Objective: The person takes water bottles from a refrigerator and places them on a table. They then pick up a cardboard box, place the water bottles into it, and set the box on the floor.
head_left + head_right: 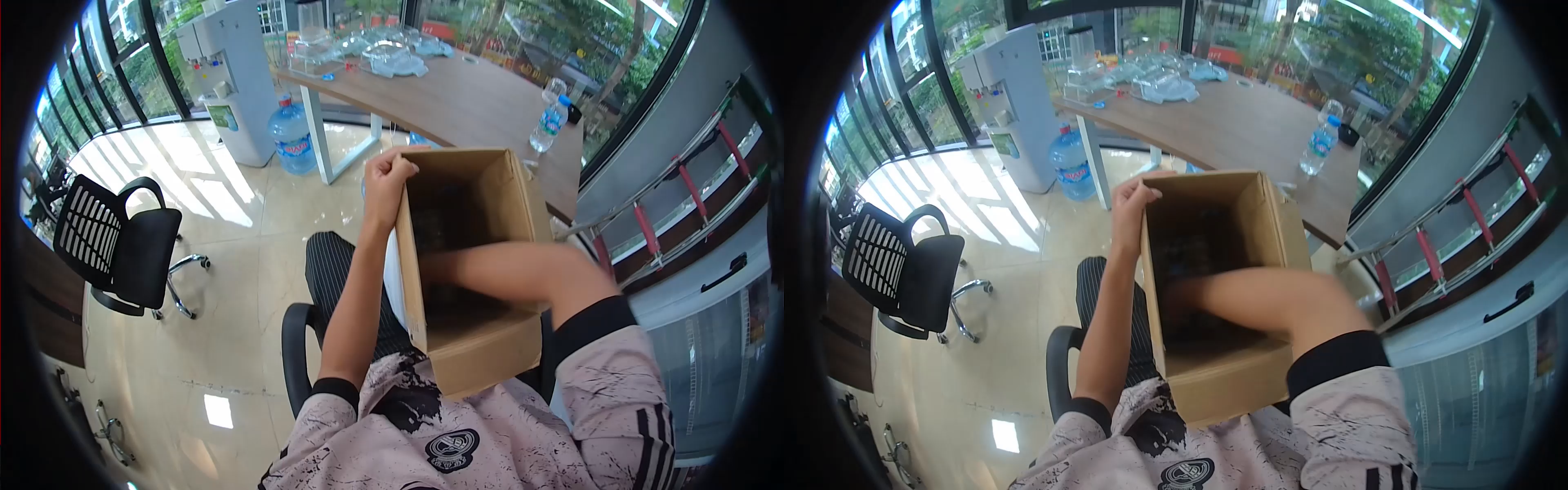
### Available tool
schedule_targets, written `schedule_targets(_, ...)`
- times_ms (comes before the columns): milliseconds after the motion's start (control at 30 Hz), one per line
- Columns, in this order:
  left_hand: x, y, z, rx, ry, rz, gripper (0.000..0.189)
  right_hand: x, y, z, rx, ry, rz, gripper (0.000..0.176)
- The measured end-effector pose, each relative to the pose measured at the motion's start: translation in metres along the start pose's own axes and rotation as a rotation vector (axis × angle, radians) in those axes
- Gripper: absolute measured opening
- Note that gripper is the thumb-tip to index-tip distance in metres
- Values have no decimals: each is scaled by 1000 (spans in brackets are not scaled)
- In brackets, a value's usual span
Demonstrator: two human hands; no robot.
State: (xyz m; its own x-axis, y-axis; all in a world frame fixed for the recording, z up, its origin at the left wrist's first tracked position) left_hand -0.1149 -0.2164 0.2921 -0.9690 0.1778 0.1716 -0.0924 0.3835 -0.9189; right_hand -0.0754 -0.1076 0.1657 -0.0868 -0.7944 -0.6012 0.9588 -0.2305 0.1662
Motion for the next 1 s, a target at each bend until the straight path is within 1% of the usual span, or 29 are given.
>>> schedule_targets(33,-1,1,3,5,-11,15,31,2,-1,-9,-33,-89,28,44)
schedule_targets(133,-15,-13,-1,-11,-15,-60,31,4,3,-28,-118,-262,109,43)
schedule_targets(233,-24,-18,4,14,-20,-77,31,5,4,-37,-183,-367,169,43)
schedule_targets(300,-24,-18,11,10,-63,-100,31,7,9,-36,-228,-427,214,43)
schedule_targets(367,-22,-21,22,-8,-74,-97,31,7,13,-32,-217,-460,221,43)
schedule_targets(467,-23,-23,37,-53,-103,-81,31,-72,65,93,149,-236,-173,45)
schedule_targets(500,-24,-23,41,-73,-108,-77,32,-96,75,120,229,-373,-237,46)
schedule_targets(567,-23,-24,45,-48,-136,-86,32,-142,79,150,281,-761,-220,55)
schedule_targets(600,-25,-29,45,-36,-153,-90,32,-169,82,167,371,-810,-259,54)
schedule_targets(667,-24,-28,47,-7,-157,-115,32,-216,65,174,603,-1084,-261,49)
schedule_targets(733,-22,-27,50,-28,-177,-65,35,-258,69,189,601,-1486,-232,49)
schedule_targets(800,-21,-27,50,-25,-166,-56,36,-291,40,187,598,-1704,-234,49)
schedule_targets(833,-19,-25,53,5,-203,-63,37,-301,24,185,592,-1721,-239,49)
schedule_targets(867,-19,-25,56,35,-241,-68,38,-307,6,178,598,-1809,-318,49)
schedule_targets(900,-20,-27,57,35,-223,-72,38,-315,-13,170,595,-1894,-406,48)
schedule_targets(967,-23,-29,52,-74,-171,-43,39,-316,-61,146,539,-1896,-643,51)
schedule_targets(1000,-24,-30,49,-133,-142,-17,40,-316,-92,132,473,-1800,-821,62)
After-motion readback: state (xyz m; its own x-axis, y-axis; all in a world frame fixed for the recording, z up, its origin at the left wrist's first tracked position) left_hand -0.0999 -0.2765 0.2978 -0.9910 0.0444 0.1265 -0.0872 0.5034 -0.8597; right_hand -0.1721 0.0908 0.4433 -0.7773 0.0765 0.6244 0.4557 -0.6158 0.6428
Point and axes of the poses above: each hand's wrist, its own x-axis towards the middle knuckle, its own z-axis out of the back of the hand, y = z × x, the point moved 1 cm from there along x, towards the middle knuckle, and after that the axes turned 13 degrees about z, right-handed, at the moved point
